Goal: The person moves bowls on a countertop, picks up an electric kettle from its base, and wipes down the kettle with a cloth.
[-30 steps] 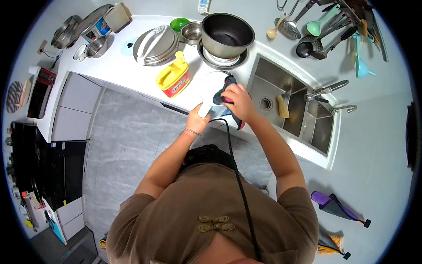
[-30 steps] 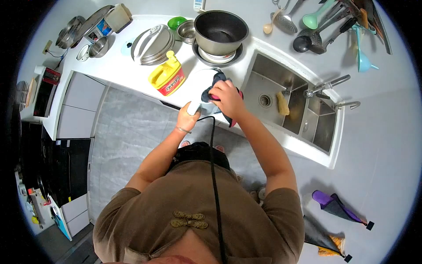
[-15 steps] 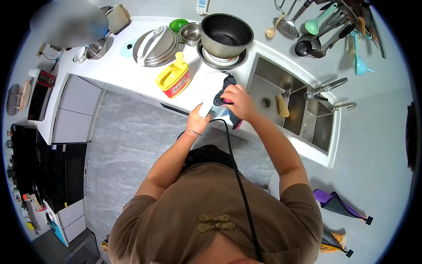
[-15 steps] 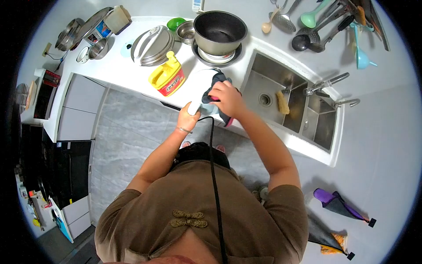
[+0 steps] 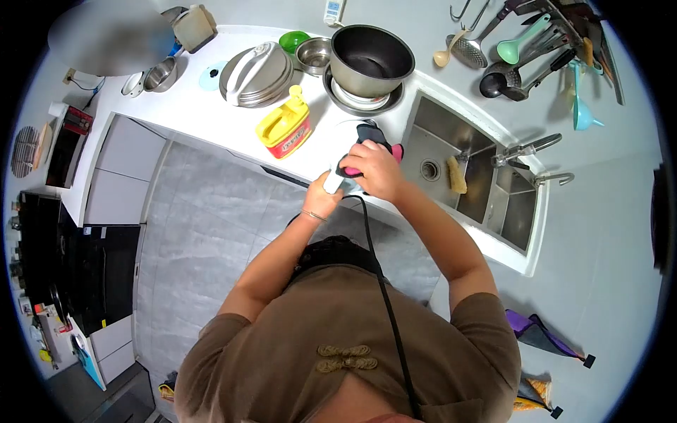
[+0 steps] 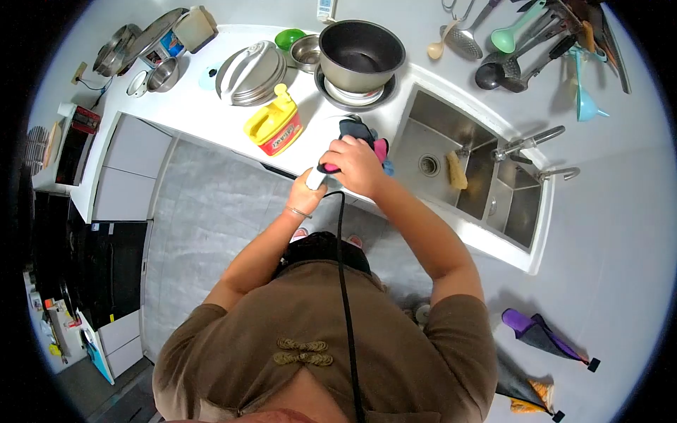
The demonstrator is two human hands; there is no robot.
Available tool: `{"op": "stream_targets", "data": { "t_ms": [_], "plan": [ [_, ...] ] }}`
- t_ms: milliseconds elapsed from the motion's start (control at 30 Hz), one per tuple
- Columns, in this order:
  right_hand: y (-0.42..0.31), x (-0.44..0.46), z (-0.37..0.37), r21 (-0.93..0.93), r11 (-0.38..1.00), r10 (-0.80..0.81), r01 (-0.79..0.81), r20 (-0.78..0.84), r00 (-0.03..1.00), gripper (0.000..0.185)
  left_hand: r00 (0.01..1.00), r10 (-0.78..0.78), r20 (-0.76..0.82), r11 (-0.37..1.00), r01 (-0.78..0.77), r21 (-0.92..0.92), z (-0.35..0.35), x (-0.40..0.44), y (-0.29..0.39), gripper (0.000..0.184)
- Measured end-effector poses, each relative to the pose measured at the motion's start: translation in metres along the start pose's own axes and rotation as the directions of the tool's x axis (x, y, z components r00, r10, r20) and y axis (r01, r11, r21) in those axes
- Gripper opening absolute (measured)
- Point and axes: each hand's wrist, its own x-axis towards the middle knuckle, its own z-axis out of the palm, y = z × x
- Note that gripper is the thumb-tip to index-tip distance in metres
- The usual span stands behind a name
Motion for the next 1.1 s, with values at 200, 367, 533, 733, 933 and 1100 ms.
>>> {"op": "stream_targets", "data": {
  "t_ms": [200, 367, 533, 733, 933, 1100],
  "plan": [
    [0.002, 0.034, 0.026, -0.030, 0.999, -0.043, 0.042, -0.054, 0.998, 0.023, 1.000, 0.013, -0.004, 0.998, -0.013, 0.067, 0.001, 0.004, -0.002, 0.035],
    [-0.007, 0.041, 0.032, -0.103, 0.994, 0.019, -0.024, -0.053, 0.998, 0.026, 0.998, 0.038, -0.041, 0.999, -0.037, 0.012, 0.001, 0.001, 0.004, 0.026],
    [-0.004, 0.015, 0.016, 0.043, 0.999, -0.033, 0.033, 0.009, 0.999, 0.028, 0.999, 0.037, -0.025, 0.999, -0.037, 0.031, 0.006, 0.001, -0.005, 0.030],
    [0.013, 0.065, 0.039, -0.112, 0.990, 0.066, -0.082, -0.138, 0.988, 0.024, 0.998, 0.008, -0.060, 0.997, -0.003, 0.074, 0.008, 0.003, -0.004, 0.033],
    [0.037, 0.083, 0.042, -0.295, 0.878, 0.257, -0.377, -0.375, 0.891, 0.023, 0.992, 0.016, -0.126, 0.997, -0.007, 0.071, 0.010, 0.002, -0.001, 0.030],
    [0.041, 0.065, 0.035, -0.315, 0.853, 0.296, -0.415, -0.363, 0.884, 0.022, 0.996, -0.002, -0.087, 1.000, 0.003, 0.016, 0.007, -0.001, 0.002, 0.028]
  ]
}}
